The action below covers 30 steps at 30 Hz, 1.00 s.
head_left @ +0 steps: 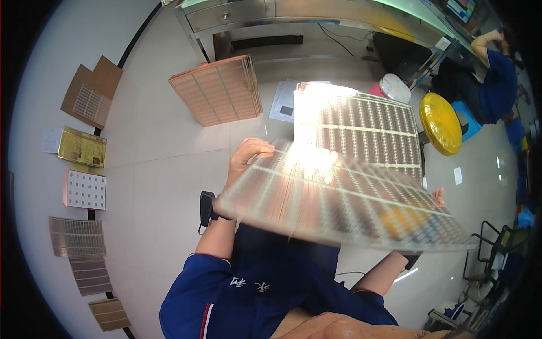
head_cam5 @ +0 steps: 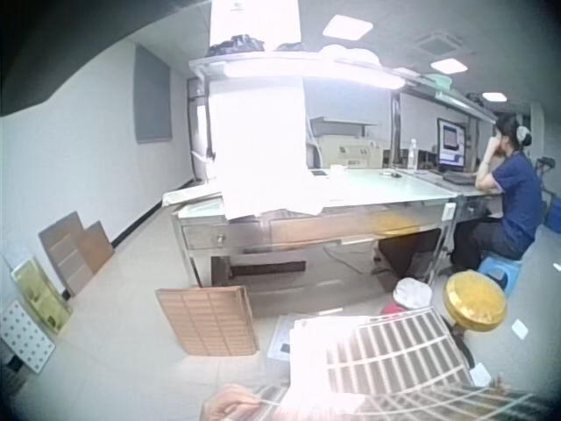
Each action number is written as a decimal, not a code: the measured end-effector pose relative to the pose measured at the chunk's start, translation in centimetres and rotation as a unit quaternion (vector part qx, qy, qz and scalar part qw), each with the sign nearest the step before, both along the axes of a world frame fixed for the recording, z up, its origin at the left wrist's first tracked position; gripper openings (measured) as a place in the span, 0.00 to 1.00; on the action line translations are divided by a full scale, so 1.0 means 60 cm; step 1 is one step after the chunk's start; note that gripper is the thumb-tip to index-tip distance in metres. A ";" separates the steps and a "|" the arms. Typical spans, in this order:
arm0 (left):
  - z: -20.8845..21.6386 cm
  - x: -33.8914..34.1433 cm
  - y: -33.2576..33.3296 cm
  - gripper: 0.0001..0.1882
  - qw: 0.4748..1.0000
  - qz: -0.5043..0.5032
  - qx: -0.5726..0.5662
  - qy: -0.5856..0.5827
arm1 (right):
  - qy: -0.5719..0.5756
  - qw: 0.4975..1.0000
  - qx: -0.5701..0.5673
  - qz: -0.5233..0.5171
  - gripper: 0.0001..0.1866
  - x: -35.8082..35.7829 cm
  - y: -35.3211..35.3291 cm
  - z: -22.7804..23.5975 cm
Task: Inspecting large metal mesh panels by holding them up and rotating them to check for defects.
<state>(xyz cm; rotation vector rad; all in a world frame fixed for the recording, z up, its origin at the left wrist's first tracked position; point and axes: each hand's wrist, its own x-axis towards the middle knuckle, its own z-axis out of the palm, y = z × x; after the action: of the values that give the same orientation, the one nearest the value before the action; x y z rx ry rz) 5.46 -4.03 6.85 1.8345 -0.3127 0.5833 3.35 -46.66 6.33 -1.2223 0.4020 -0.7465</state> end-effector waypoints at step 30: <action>-0.166 -0.034 0.031 0.14 0.919 -0.007 -0.200 0.338 | 0.108 0.951 0.281 0.067 0.26 -0.043 0.072 -0.100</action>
<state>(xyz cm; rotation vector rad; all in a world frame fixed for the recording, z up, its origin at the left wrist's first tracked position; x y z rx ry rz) 3.43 -2.15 -3.10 1.5187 0.2479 -0.0292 0.78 -42.36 0.35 -0.7793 0.6539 -0.3413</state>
